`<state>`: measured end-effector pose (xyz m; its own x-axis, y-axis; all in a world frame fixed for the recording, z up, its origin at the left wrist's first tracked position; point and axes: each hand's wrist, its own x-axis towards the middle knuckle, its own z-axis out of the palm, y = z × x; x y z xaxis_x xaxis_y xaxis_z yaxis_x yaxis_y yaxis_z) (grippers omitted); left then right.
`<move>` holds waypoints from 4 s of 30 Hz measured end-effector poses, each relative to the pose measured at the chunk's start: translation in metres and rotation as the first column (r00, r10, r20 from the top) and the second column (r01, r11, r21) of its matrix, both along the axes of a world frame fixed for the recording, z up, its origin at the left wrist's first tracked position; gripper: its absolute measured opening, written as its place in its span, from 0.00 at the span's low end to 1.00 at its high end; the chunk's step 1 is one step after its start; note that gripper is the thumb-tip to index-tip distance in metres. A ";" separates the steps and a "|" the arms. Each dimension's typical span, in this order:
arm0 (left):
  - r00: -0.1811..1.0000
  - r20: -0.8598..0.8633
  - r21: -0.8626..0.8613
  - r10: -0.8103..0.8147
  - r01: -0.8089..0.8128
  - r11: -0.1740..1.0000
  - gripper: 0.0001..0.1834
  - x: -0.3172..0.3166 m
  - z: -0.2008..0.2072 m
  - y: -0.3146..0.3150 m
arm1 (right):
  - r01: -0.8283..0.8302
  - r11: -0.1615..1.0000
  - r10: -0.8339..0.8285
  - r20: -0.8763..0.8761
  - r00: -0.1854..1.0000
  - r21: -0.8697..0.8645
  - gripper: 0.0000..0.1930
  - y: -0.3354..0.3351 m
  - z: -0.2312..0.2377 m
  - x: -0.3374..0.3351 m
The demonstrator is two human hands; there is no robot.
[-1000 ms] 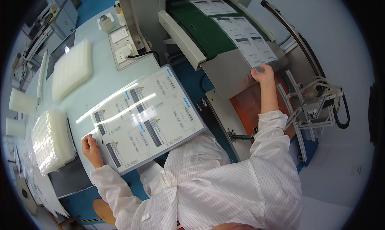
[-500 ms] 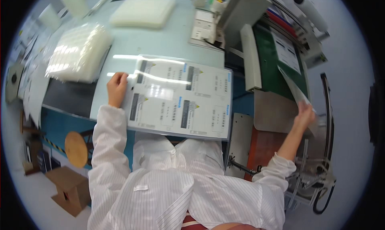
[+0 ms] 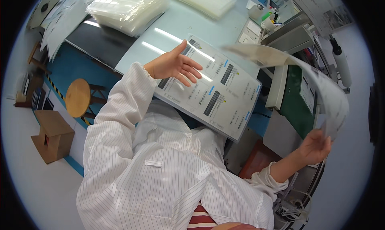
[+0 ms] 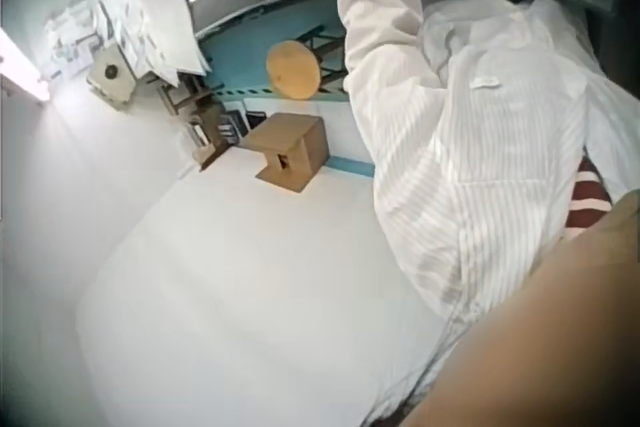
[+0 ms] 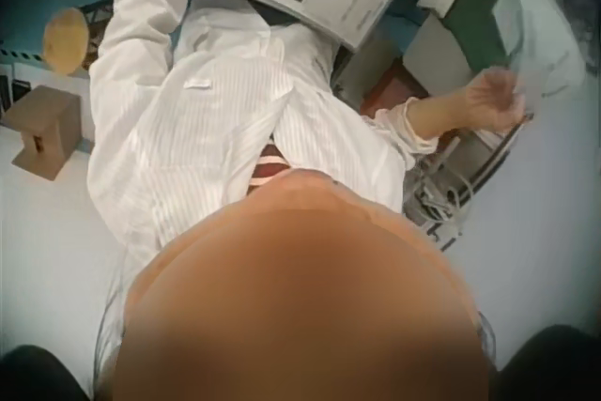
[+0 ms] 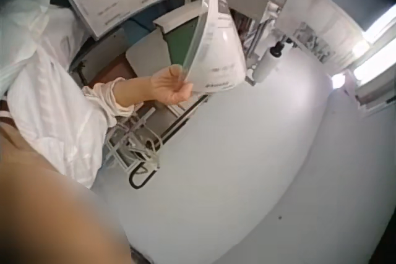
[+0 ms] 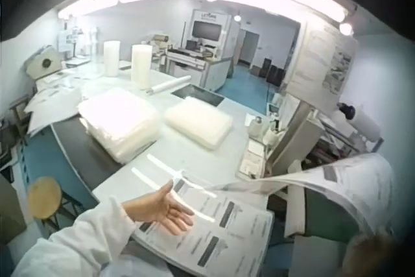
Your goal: Inspecting and processing plastic sheets or films at a manufacturing workstation.
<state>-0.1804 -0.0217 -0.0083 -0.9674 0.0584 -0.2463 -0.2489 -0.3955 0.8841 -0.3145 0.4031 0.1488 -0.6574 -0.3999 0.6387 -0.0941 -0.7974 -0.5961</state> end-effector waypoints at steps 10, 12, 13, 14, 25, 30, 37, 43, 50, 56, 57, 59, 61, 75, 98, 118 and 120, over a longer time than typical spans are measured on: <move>0.940 0.103 -0.319 0.324 -0.277 0.906 0.20 0.026 -0.028 -0.014 | -0.228 0.649 -0.298 0.519 0.801 0.725 0.13 -0.009 -0.165 0.074; 0.926 0.071 -0.460 0.370 -0.299 0.836 0.17 0.035 -0.043 -0.009 | -0.235 0.469 -0.399 0.442 0.803 0.851 0.06 0.000 -0.198 0.083; 0.906 0.012 -0.580 0.423 -0.338 0.741 0.15 0.039 -0.050 -0.009 | -0.243 0.483 -0.407 0.462 0.788 0.841 0.06 0.003 -0.207 0.087; 0.917 0.026 -0.595 0.399 -0.306 0.743 0.15 0.038 -0.057 -0.010 | -0.192 0.439 -0.464 0.405 0.788 0.878 0.08 0.001 -0.210 0.091; 0.885 -0.149 -0.747 0.442 -0.394 0.536 0.11 0.053 -0.054 0.004 | 0.114 0.162 -0.720 0.039 0.693 0.980 0.13 -0.014 -0.221 0.107; 0.881 -0.075 -0.717 0.467 -0.373 0.588 0.15 0.053 -0.048 0.012 | 0.238 0.049 -0.712 -0.134 0.690 0.970 0.13 -0.013 -0.235 0.110; 0.901 -0.091 -0.800 0.425 -0.320 0.507 0.17 0.051 -0.046 0.012 | 0.307 -0.028 -0.699 -0.238 0.674 0.951 0.12 -0.012 -0.243 0.110; 0.920 -0.120 -0.950 0.373 -0.216 0.227 0.21 0.051 -0.042 0.015 | 0.360 -0.172 -0.629 -0.383 0.677 0.917 0.11 -0.017 -0.226 0.109; 0.925 -0.185 -0.926 0.331 -0.277 0.257 0.17 0.041 -0.052 -0.010 | 0.343 -0.211 -0.669 -0.391 0.632 0.915 0.11 -0.010 -0.215 0.097; 0.848 -0.328 -0.823 0.416 -0.473 0.316 0.11 0.023 -0.075 -0.032 | 0.431 0.031 -0.831 -0.216 0.513 0.902 0.11 0.038 -0.193 0.040; 0.839 -0.358 -0.808 0.410 -0.499 0.315 0.10 0.021 -0.080 -0.036 | 0.403 0.129 -0.871 -0.091 0.483 0.906 0.12 0.045 -0.184 0.030; 0.816 -0.411 -0.789 0.406 -0.541 0.290 0.10 0.017 -0.086 -0.038 | 0.449 0.188 -0.910 -0.017 0.414 0.874 0.14 0.060 -0.179 0.009; 0.793 -0.458 -0.792 0.402 -0.569 0.221 0.09 0.015 -0.091 -0.036 | 0.519 0.235 -0.932 0.039 0.361 0.822 0.16 0.082 -0.174 -0.012; 0.713 -0.506 -0.771 0.485 -0.626 0.116 0.08 0.008 -0.092 -0.025 | 0.730 0.598 -0.553 0.830 0.077 0.330 0.35 0.201 -0.206 -0.084; 0.717 -0.501 -0.817 0.485 -0.576 0.008 0.06 0.005 -0.075 -0.018 | 0.513 0.317 -0.838 0.489 -0.243 0.798 0.18 0.272 -0.217 -0.151; 0.995 -0.022 0.285 0.094 -0.084 0.955 0.37 0.018 -0.003 0.015 | 0.764 0.552 -0.676 -0.359 0.644 0.334 0.20 0.051 -0.053 -0.008; 0.987 0.021 0.432 0.158 -0.152 0.889 0.40 0.015 0.010 0.023 | 0.534 0.718 -0.561 -0.081 0.824 0.446 0.19 0.014 -0.063 0.013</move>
